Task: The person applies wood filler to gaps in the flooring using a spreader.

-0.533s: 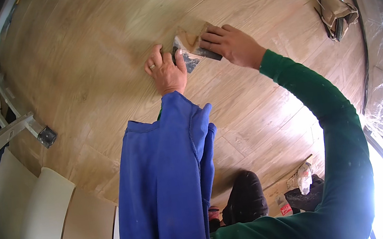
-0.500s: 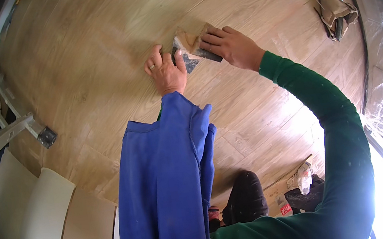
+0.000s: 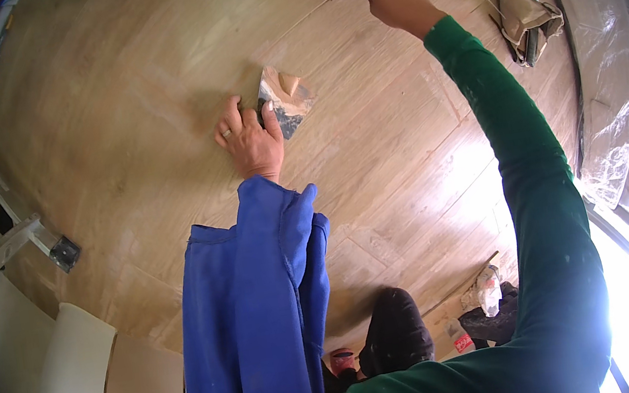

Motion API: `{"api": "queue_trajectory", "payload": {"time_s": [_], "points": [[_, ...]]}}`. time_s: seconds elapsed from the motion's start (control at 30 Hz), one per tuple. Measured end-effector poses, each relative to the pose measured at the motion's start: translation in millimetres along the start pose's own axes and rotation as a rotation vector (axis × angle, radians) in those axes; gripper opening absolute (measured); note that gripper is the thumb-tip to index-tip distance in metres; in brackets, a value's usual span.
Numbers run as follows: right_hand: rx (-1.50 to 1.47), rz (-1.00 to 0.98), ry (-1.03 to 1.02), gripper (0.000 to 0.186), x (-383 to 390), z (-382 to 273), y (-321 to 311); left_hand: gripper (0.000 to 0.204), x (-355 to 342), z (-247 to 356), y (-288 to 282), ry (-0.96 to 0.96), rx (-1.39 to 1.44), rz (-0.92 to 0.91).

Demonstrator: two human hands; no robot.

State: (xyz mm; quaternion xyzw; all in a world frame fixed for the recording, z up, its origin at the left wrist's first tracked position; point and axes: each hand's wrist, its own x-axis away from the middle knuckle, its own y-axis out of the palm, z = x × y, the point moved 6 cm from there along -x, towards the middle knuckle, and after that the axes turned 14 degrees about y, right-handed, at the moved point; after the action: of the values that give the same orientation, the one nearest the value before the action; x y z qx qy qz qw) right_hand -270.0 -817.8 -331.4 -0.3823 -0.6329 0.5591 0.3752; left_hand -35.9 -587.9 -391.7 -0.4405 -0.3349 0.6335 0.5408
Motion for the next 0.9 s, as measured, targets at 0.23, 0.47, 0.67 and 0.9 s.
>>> {"api": "queue_trajectory", "payload": {"time_s": [0.23, 0.47, 0.67, 0.9], "points": [[0.030, 0.055, -0.097, 0.034, 39.6, -22.2, 10.0, 0.044, 2.5, -3.5, 5.6, -0.009, 0.009, -0.052], [0.039, 0.101, -0.111, 0.039, 22.6, -37.0, 10.7, 0.043, -2.5, 1.7, 0.3, 0.013, 0.013, -0.017], [0.080, -0.137, -0.080, 0.040, 27.2, -65.1, 5.0, 0.042, 4.2, -4.9, -2.5, 0.022, 0.002, 0.033], [-0.004, 0.014, -0.105, 0.029, 52.9, -89.7, 19.3, 0.042, -0.2, -0.9, 0.4, 0.005, -0.006, -0.012]]}}
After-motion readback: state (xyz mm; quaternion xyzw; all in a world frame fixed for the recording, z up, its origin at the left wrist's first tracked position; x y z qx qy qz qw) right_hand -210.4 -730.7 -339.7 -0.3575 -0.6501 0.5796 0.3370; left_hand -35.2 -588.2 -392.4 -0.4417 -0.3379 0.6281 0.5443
